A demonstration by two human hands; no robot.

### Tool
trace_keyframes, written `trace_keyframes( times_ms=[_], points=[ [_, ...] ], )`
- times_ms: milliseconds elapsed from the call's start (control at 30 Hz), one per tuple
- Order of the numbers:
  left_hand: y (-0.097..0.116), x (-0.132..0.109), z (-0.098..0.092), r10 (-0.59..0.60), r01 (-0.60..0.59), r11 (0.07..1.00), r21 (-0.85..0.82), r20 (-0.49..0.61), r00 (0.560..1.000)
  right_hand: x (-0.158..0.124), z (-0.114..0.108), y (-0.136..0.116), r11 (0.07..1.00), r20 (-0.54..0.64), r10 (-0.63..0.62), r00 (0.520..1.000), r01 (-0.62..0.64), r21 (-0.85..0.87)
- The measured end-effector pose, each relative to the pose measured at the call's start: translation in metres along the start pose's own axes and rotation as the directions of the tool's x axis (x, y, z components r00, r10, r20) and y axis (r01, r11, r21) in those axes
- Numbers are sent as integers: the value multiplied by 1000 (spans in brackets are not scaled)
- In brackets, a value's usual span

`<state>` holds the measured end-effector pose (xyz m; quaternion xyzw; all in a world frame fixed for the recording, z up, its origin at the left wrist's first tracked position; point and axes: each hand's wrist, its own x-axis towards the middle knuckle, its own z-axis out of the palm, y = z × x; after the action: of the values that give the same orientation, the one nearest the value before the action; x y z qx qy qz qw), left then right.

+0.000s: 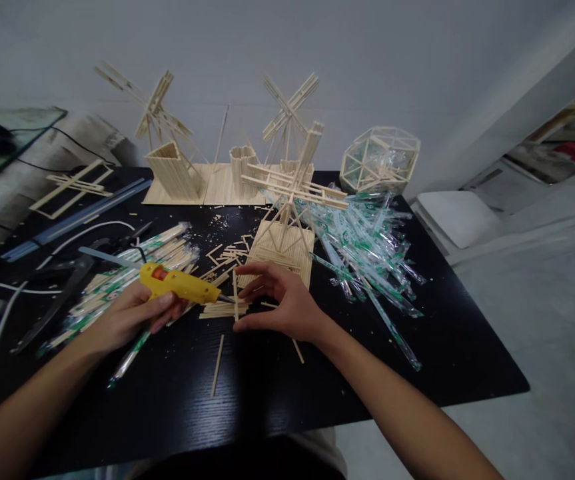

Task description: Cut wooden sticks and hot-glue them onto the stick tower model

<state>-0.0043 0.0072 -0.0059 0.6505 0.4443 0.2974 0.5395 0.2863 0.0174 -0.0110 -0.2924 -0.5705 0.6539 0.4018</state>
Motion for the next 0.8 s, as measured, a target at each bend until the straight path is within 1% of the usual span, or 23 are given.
trace_keyframes(
  times_ms=[100,333,567,800],
  points=[
    [1,0,0,-4,4,1000,-7,-12,1000,0,1,-1,1000,-5,-14,1000,14,-7],
    [5,1,1,48,-48,999,5,-17,999,-1,0,2,999,-1,-39,999,39,-37],
    [2,3,-1,36,-35,999,39,-50,998,-1,0,0,999,11,-32,999,32,-32],
    [1,2,-4,-15,20,998,66,-68,998,-1,1,-1,999,3,-33,999,33,-14]
  ],
)
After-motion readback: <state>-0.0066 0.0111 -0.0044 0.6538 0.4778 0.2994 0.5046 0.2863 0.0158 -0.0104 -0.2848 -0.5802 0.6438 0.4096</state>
